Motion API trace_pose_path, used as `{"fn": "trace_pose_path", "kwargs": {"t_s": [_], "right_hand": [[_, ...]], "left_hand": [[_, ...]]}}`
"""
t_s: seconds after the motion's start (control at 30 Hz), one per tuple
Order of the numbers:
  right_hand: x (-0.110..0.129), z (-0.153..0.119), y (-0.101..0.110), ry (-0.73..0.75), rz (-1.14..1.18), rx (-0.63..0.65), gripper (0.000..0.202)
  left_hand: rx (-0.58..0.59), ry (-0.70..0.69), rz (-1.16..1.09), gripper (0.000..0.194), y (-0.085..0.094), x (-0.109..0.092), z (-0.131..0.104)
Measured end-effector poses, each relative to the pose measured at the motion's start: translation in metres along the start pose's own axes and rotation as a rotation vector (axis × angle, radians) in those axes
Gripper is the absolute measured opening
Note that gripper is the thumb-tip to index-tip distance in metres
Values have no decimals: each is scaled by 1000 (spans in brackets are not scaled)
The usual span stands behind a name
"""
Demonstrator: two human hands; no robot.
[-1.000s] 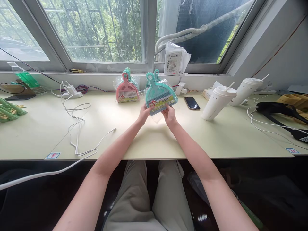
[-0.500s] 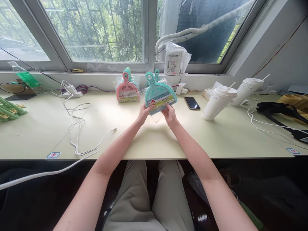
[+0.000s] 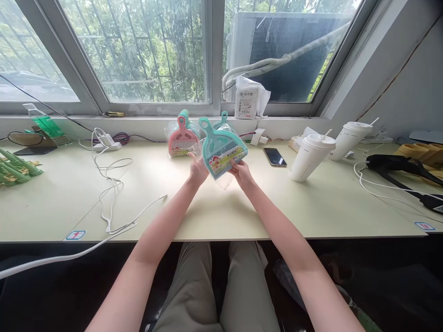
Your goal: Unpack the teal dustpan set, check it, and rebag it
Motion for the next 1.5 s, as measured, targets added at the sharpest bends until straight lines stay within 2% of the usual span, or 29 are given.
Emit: {"fn": "trace_pose_path", "kwargs": {"t_s": [0.13,0.23,0.43,0.5,0.6,0.7,0.87,1.0,1.17,1.37,1.5], "right_hand": [[-7,-9,-20,-48,-32,131,22],[-9,-11,-22,-46,-19,121,24],[-4,-5,-2,11,40,-40,20],[-3,-2,7,19,53,-111,19],[-2,2,18,29,74,-168,18],[-1,4,22,41,77,-186,17],[-1,2,20,21,69,-199,17],[0,2,19,-7,71,-183,14],[-2,6,21,-66,60,-168,11],[-8,10,30,-144,60,-243,11],[-10,11,33,-151,51,-249,13]], "left_hand": [[4,44,99,75,-1,-1,-5],[13,60,139,70,-6,2,-7],[-118,-71,142,80,-2,0,-1],[-99,-85,200,82,-1,0,-1],[-34,-64,324,70,-3,4,-1],[-45,-48,402,63,0,11,-1],[-58,-36,387,54,6,16,1],[-38,-25,369,58,7,16,2],[-69,8,374,63,10,19,2],[-66,39,395,69,13,23,2],[-60,60,412,70,13,24,1]]}}
Point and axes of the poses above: each hand's wrist, its own z-axis towards the middle knuckle, its own y-axis out of the back of the hand, x = y × z, the point moved 7 cm from there along z, towards the middle knuckle, and after that the axes turned 7 degrees about -z, right-handed, at the moved point
